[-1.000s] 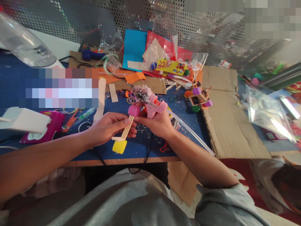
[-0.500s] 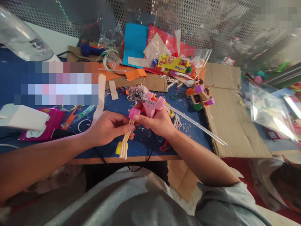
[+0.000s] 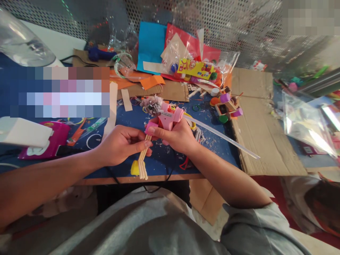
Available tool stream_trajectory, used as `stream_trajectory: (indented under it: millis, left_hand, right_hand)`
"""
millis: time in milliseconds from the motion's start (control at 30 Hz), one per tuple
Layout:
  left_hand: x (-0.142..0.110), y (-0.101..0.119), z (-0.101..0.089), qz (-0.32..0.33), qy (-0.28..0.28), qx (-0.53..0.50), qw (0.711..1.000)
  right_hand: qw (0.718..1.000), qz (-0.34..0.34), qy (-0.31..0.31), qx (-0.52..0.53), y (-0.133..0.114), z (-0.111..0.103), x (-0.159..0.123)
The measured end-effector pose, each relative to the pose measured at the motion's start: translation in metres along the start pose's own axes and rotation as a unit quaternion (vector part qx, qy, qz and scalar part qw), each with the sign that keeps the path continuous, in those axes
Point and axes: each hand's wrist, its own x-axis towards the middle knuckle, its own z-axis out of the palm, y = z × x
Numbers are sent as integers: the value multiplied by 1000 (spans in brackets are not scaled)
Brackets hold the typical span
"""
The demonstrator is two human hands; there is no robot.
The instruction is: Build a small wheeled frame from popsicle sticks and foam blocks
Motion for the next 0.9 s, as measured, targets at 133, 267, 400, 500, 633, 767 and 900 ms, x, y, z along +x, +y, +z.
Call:
stream_trajectory:
  millis: [133, 267, 400, 500, 633, 767, 900]
  left_hand:
    - [1, -2, -1, 4, -3, 12, 1000]
    - [0, -2, -2, 10, -10, 30, 999]
    - [0, -2, -2, 5, -11, 19, 1000]
    - [0, -2, -2, 4, -14, 6, 1000]
    - [0, -1, -1, 11, -15, 8, 1000]
    - [-1, 0, 0, 14, -18, 21, 1000]
    - [-2, 0, 1, 28, -20, 38, 999]
  right_hand:
    - [1000, 18, 5, 17, 1, 0, 0]
    - [999, 34, 14, 20, 4, 0, -1]
    - [999, 40, 8, 26, 4, 1, 0]
    - [999, 41, 4, 28, 3, 1, 0]
    - [998, 41, 0, 40, 3, 1, 0]
    - [998, 40, -1, 45, 5, 0, 1]
    - [998, 41, -4, 56, 6, 1, 1]
